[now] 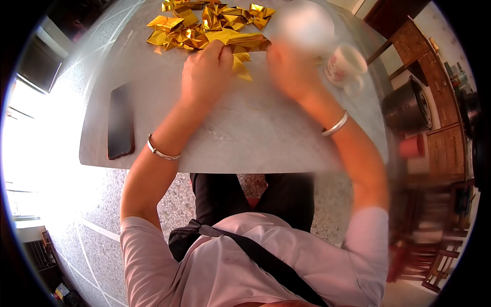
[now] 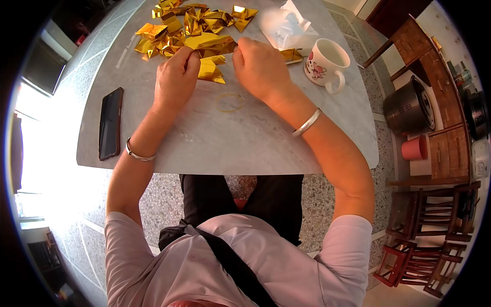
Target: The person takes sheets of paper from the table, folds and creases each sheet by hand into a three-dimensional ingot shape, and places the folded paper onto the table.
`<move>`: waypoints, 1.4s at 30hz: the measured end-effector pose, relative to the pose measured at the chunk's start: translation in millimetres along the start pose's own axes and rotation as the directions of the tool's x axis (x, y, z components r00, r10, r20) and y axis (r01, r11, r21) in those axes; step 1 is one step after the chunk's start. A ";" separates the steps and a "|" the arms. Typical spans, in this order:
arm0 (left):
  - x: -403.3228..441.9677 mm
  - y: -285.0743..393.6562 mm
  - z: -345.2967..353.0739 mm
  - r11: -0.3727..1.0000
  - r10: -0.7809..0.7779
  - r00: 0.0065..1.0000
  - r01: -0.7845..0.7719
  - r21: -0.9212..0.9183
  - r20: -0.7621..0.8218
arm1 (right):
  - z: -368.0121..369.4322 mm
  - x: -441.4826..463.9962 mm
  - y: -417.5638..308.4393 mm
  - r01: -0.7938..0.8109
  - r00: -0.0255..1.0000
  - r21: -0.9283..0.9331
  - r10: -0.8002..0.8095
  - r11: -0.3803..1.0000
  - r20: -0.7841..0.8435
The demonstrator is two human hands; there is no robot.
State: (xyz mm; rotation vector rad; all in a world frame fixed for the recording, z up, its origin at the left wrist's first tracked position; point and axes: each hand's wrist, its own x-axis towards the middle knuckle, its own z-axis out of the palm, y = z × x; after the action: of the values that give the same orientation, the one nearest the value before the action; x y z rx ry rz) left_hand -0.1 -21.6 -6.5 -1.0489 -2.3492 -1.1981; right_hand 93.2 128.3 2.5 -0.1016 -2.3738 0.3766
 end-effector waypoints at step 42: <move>7.0 15.2 -51.8 -0.208 0.625 0.736 0.477 -0.854 0.259 | -78.2 5.1 -40.7 -0.467 0.865 0.858 -0.308 -0.212 0.395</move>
State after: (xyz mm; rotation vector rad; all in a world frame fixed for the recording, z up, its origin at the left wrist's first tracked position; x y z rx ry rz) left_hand 3.1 -53.6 37.5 -2.3865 -0.6018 -3.2930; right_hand 143.5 109.1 72.5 0.7218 -1.5857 2.6206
